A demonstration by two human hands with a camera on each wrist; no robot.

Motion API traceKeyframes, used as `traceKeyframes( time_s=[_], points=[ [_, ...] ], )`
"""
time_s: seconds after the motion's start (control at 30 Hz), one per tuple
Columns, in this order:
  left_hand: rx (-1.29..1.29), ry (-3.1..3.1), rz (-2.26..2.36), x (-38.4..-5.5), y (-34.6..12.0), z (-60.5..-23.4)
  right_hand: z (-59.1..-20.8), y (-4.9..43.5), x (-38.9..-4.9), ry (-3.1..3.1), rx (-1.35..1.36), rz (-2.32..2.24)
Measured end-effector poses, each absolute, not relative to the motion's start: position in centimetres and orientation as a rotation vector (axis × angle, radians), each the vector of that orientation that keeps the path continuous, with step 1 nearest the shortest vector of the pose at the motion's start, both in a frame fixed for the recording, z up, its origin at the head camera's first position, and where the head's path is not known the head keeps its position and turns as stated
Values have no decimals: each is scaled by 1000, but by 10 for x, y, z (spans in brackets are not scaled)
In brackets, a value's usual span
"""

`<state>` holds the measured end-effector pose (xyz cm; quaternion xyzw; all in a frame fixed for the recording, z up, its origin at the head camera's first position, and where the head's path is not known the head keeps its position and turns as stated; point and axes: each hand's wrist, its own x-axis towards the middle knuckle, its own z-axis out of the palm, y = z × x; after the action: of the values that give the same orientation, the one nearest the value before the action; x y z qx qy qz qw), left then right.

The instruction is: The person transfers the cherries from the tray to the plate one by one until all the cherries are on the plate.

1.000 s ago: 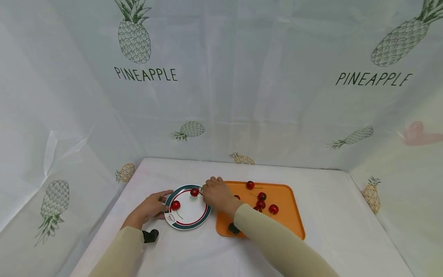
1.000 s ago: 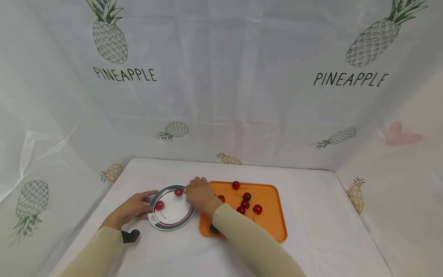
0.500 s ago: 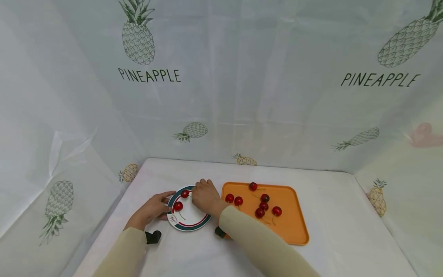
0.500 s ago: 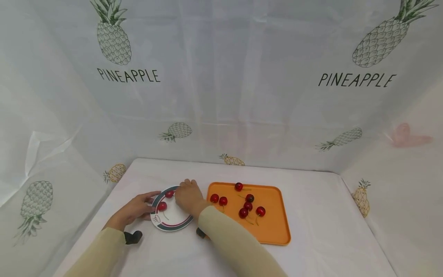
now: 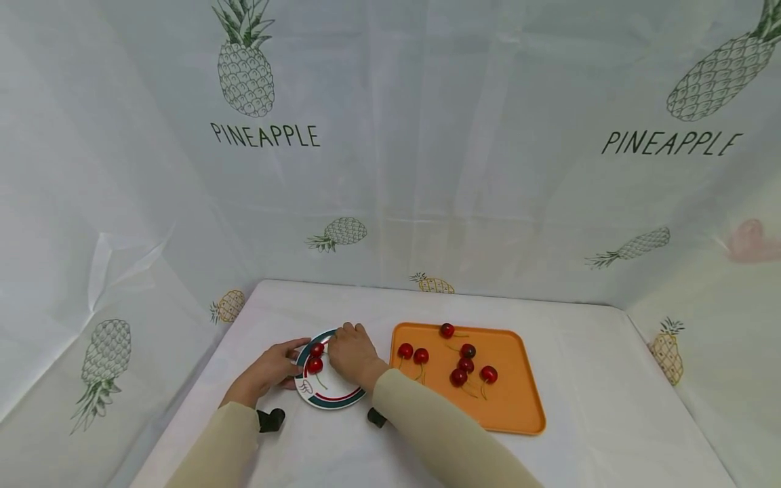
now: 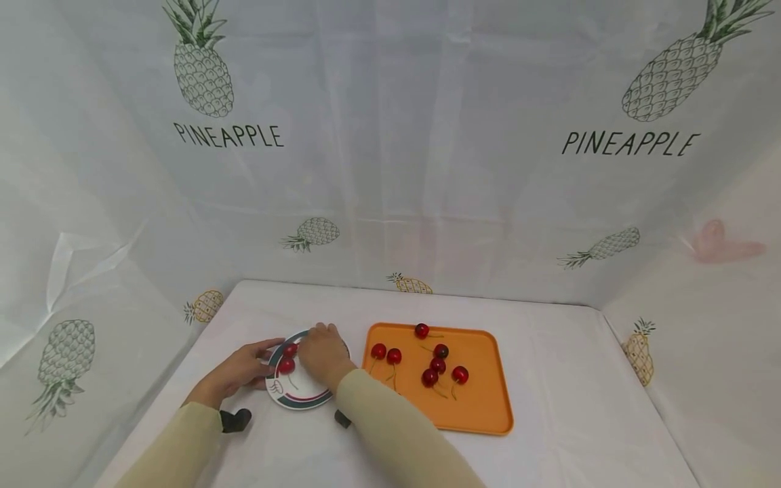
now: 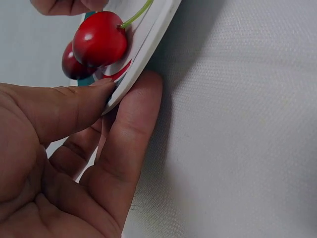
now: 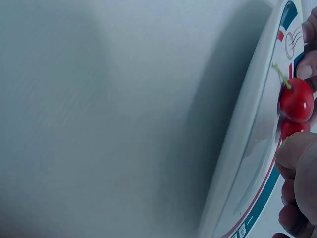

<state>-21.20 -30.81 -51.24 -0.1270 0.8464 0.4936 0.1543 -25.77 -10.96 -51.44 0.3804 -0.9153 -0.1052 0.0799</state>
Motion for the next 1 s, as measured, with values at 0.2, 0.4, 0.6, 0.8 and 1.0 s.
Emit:
traceKeyframes(
  time_s=[0.2,0.4,0.6,0.8,1.0],
  points=[
    [-356,2439,1409,-211,-307,-512,-513,-113,-256,-2739,1146,-332],
    [-364,2417,1434,-210,-306,-512,-513,-113,-256,-2766,1124,-308],
    [-363,2448,1404,-211,-308,-514,-503,-107,-256,-2748,1084,-271],
    [-353,2468,1367,-211,-307,-513,-497,-96,-257,-2716,1061,-242],
    [-359,2470,1345,-210,-308,-513,-489,-80,-257,-2642,1065,-222]
  ],
)
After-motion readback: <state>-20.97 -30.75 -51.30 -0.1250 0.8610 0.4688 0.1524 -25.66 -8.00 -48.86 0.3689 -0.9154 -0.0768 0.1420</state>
